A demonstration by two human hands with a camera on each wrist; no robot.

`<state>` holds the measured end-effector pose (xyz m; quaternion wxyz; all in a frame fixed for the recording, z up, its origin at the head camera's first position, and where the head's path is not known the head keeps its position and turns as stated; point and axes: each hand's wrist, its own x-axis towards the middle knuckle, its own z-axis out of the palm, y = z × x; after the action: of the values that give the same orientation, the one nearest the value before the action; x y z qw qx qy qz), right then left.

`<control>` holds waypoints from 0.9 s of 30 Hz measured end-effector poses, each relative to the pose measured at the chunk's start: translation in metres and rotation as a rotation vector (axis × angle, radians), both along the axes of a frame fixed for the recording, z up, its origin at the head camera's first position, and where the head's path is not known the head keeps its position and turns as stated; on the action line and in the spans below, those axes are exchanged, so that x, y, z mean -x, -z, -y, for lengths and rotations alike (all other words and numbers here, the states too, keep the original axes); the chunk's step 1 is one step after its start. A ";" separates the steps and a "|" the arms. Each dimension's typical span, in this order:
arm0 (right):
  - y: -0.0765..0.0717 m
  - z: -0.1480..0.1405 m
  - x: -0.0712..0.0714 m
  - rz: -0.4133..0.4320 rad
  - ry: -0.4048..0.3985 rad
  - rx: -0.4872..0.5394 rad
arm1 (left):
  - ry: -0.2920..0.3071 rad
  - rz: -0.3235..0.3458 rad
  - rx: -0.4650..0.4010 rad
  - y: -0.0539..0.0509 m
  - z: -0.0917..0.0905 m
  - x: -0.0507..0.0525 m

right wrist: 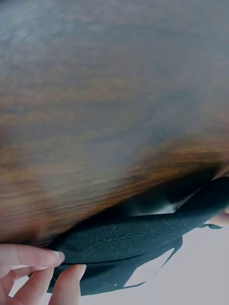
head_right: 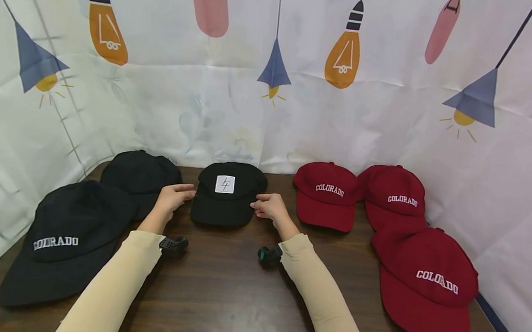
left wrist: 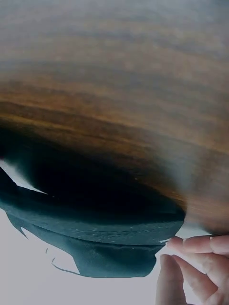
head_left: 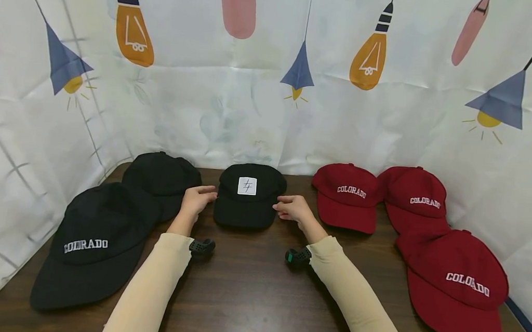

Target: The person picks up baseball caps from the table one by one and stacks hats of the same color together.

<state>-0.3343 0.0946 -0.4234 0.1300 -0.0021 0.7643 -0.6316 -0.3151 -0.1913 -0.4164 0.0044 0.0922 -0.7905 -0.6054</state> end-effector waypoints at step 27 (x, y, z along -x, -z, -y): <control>-0.001 0.002 -0.009 0.098 0.164 0.330 | -0.118 0.166 -0.433 -0.012 0.002 -0.002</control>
<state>-0.3255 0.0927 -0.4224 0.1131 0.0696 0.6407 -0.7562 -0.3127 -0.1932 -0.4047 -0.0449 0.1866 -0.6332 -0.7498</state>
